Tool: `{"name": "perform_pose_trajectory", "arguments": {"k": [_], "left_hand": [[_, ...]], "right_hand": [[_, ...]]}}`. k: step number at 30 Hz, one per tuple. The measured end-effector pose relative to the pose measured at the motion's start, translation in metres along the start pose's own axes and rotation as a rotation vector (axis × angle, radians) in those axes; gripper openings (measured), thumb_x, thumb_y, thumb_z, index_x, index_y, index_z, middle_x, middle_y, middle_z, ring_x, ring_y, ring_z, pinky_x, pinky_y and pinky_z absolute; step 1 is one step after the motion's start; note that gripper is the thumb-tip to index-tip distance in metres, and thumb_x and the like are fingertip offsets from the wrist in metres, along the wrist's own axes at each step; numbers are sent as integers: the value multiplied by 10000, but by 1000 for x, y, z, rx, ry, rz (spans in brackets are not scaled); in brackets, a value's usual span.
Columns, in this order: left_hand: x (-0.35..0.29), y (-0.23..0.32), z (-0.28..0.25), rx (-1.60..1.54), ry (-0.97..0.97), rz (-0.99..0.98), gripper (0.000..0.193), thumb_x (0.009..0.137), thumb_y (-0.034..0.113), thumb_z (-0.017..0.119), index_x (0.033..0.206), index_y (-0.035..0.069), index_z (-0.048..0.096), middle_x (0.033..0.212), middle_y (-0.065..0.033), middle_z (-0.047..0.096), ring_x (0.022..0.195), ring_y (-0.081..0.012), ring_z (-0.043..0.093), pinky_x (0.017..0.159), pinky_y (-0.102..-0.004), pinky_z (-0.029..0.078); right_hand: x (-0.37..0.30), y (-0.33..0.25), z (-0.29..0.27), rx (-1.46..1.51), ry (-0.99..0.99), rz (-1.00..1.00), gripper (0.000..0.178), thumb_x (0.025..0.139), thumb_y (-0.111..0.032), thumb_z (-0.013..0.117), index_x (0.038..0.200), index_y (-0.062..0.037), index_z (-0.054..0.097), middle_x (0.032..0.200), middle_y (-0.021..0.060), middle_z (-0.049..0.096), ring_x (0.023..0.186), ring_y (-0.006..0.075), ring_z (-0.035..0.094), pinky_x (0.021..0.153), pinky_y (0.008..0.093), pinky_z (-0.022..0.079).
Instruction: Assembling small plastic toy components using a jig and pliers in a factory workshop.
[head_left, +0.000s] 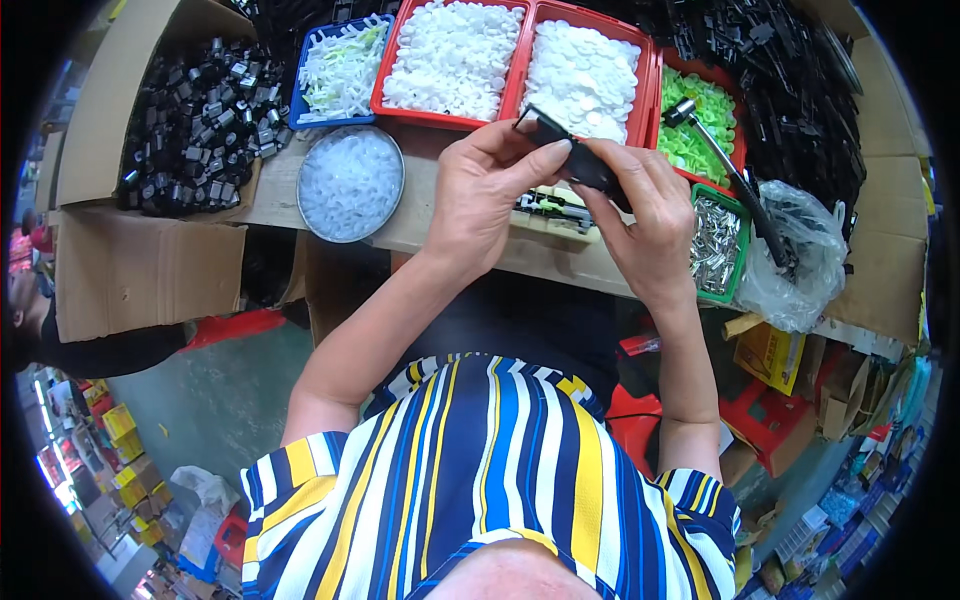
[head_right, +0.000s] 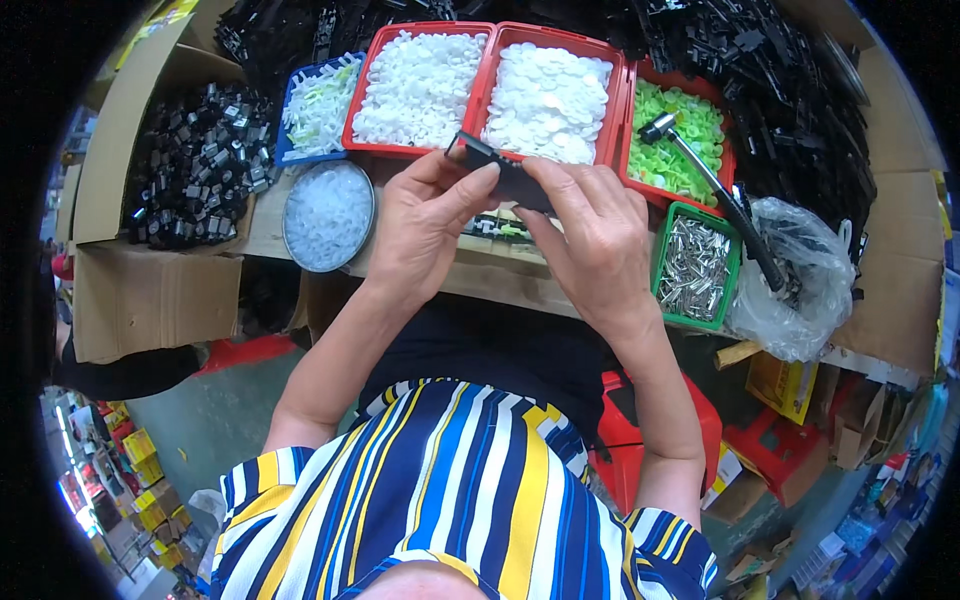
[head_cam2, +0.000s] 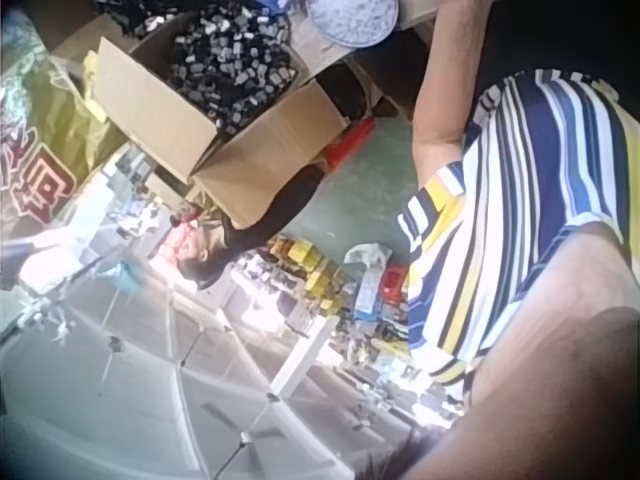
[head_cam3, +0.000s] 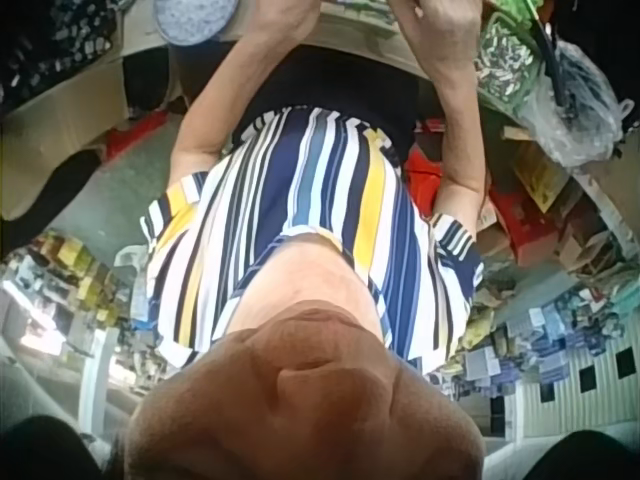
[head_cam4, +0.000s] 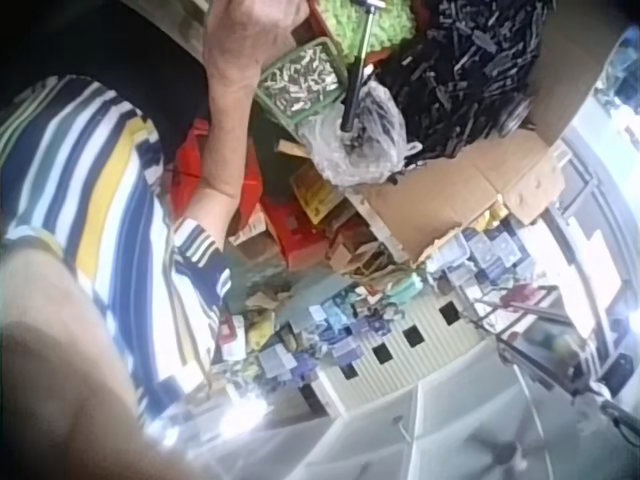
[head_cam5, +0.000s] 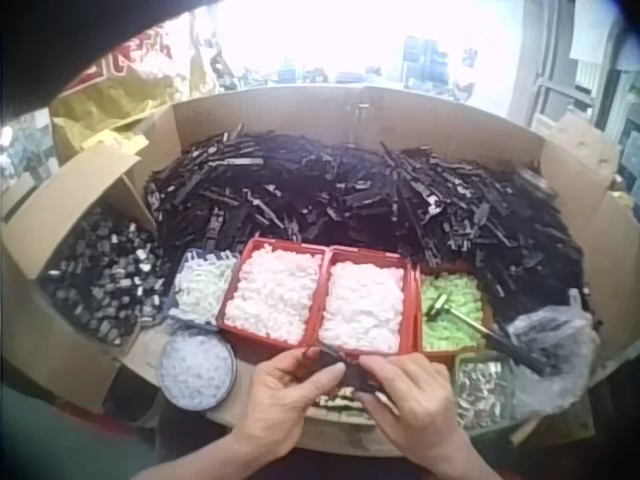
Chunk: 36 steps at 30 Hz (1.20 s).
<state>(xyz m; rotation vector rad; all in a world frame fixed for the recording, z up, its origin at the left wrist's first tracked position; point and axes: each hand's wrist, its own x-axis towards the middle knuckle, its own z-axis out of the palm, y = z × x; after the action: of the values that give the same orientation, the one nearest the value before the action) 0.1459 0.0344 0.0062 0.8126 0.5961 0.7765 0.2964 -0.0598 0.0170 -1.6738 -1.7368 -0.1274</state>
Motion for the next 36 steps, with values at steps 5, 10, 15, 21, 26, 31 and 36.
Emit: {"name": "perform_pose_trajectory", "arguments": {"k": [5,10,15,21,26,31,36], "left_hand": [[-10,8,-36,417,100,350,348,838,54,777,1161,-11,666,1055,-61,634,951,-115,625,849,-249,525],[-12,12,-60,811,124,485,261,824,84,785,1066,15,715,1029,-62,667,954,-141,626,846,-280,492],[-14,10,-60,827,91,494,233,825,101,783,1031,14,719,1021,-74,672,953,-159,629,830,-297,484],[-16,6,-57,949,26,493,231,818,59,769,1040,22,720,1029,-85,652,984,-171,608,837,-305,468],[-15,-13,-49,1317,-199,759,292,740,56,783,1013,15,689,1015,-126,616,1029,-313,585,873,-408,484],[-21,-26,-39,1454,-302,850,295,752,45,769,1024,-16,670,1080,-143,613,1134,-343,564,928,-429,482],[-20,-45,-43,1483,-374,935,258,781,-4,724,1027,-57,669,1064,-159,634,1054,-333,619,868,-393,534]], "right_hand": [[-12,2,7,119,-209,80,388,768,-82,746,1140,-73,635,1041,78,628,1007,277,596,803,401,453],[-22,2,26,149,-332,87,361,774,-81,735,1118,-65,626,1108,102,577,1065,295,557,837,421,452],[-23,5,31,132,-351,98,347,779,-82,729,1111,-64,633,1104,101,579,1065,299,555,841,423,451],[-25,6,33,125,-364,138,341,787,-90,722,1116,-61,638,1100,100,582,1068,301,555,856,433,449],[-25,6,28,160,-340,161,382,789,-123,738,1152,-59,638,1125,128,584,1077,322,561,882,434,460],[-11,54,-18,-193,-2,196,319,845,-120,717,1139,-18,647,1098,180,633,1030,351,608,862,430,498],[-18,122,-43,-708,-153,289,205,864,-144,683,1038,-41,651,960,109,607,917,309,591,756,447,504]]}}
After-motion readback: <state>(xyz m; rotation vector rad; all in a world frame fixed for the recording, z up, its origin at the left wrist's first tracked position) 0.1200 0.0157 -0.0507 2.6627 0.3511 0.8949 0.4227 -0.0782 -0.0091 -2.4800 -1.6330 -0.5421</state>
